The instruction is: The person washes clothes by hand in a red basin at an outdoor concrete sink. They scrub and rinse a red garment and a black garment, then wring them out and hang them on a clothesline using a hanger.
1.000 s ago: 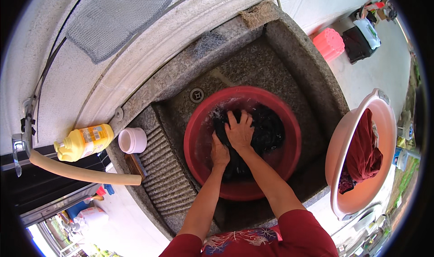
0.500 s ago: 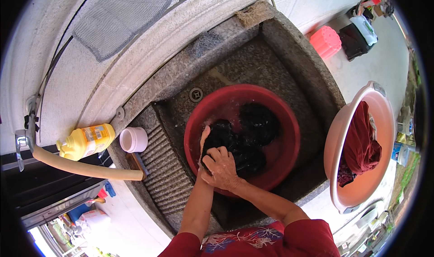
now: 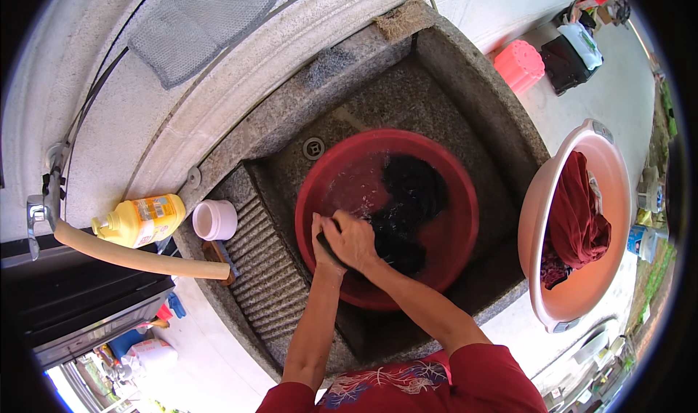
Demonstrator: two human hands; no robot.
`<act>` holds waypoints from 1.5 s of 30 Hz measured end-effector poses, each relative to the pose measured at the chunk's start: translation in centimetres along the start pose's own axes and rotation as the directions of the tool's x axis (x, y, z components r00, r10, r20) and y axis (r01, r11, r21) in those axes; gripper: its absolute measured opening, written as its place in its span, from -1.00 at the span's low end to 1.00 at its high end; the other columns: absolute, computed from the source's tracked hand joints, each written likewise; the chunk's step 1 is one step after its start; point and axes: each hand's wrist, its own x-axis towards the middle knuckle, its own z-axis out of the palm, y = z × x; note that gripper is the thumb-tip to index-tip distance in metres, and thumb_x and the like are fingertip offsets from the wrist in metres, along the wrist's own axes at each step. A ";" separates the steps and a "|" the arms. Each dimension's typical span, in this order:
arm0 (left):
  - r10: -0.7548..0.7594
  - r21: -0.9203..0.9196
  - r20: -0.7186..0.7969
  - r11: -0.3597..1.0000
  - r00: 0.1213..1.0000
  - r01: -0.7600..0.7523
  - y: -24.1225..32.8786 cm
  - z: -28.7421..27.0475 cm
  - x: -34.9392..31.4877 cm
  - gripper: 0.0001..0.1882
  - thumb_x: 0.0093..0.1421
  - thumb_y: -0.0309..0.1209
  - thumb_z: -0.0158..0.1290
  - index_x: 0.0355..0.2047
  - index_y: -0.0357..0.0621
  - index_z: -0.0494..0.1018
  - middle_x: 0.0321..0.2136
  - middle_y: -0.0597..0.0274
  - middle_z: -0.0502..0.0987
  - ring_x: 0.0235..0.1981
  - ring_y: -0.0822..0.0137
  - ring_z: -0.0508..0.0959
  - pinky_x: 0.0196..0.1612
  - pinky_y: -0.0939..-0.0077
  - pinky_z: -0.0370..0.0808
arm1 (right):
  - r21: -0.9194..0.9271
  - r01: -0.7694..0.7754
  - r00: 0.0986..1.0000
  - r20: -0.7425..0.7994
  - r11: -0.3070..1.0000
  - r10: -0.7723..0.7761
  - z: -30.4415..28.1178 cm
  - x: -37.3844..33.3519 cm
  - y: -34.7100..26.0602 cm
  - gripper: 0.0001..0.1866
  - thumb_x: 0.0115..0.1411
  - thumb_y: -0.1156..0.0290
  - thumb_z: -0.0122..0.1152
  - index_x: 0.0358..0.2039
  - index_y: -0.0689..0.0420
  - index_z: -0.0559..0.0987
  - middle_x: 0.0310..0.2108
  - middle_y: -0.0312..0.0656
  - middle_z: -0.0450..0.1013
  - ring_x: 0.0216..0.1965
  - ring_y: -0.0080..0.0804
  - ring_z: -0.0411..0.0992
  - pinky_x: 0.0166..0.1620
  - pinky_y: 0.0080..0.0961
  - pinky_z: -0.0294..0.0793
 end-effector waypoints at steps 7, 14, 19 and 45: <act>0.056 0.162 -0.244 0.987 0.968 -0.017 -1.7 -2.3 2.7 -0.40 0.24 0.09 -0.21 0.13 -0.05 0.20 0.04 0.21 0.33 0.07 0.27 0.32 0.08 0.36 0.31 | -0.115 0.105 0.994 -0.021 0.988 -0.108 0.0 5.2 4.5 -0.71 0.10 0.19 0.14 -0.55 0.13 0.38 -0.60 -0.04 0.41 -0.53 0.02 0.42 -0.49 -0.11 0.41; 0.485 0.939 -0.033 0.314 0.874 -0.139 -2.6 -5.8 5.8 -0.35 0.11 -0.41 0.02 0.20 -0.18 0.06 0.12 -0.02 0.25 0.14 0.07 0.26 0.16 0.34 0.18 | -0.394 0.095 0.991 0.125 0.914 -0.049 2.0 5.0 7.7 -0.49 0.01 0.10 0.23 -0.02 -0.11 0.37 -0.02 -0.04 0.16 -0.09 0.04 0.21 -0.20 -0.06 0.40; 0.297 0.818 -0.105 0.568 0.949 -0.087 -0.9 -5.4 5.8 -0.46 0.09 -0.34 0.03 0.11 -0.12 0.23 0.05 0.11 0.33 0.05 0.17 0.33 0.14 0.34 0.23 | -0.313 0.093 0.995 0.059 0.945 -0.079 1.6 7.3 13.3 -0.62 -0.04 0.13 0.25 -0.22 0.02 0.51 -0.16 -0.04 0.32 -0.12 0.02 0.31 -0.27 -0.12 0.43; 0.657 0.362 0.251 0.617 0.711 -0.698 11.3 19.7 -13.0 -0.77 0.03 -0.39 0.18 -0.32 -0.17 0.42 -0.44 0.35 0.44 -0.40 0.55 0.43 -0.27 0.67 0.38 | 0.624 0.315 0.944 -0.282 0.715 -0.170 -25.7 1.8 -15.0 -0.84 0.05 0.50 0.29 -0.59 0.16 0.47 -0.62 -0.50 0.34 -0.50 -0.81 0.24 -0.41 -0.79 0.24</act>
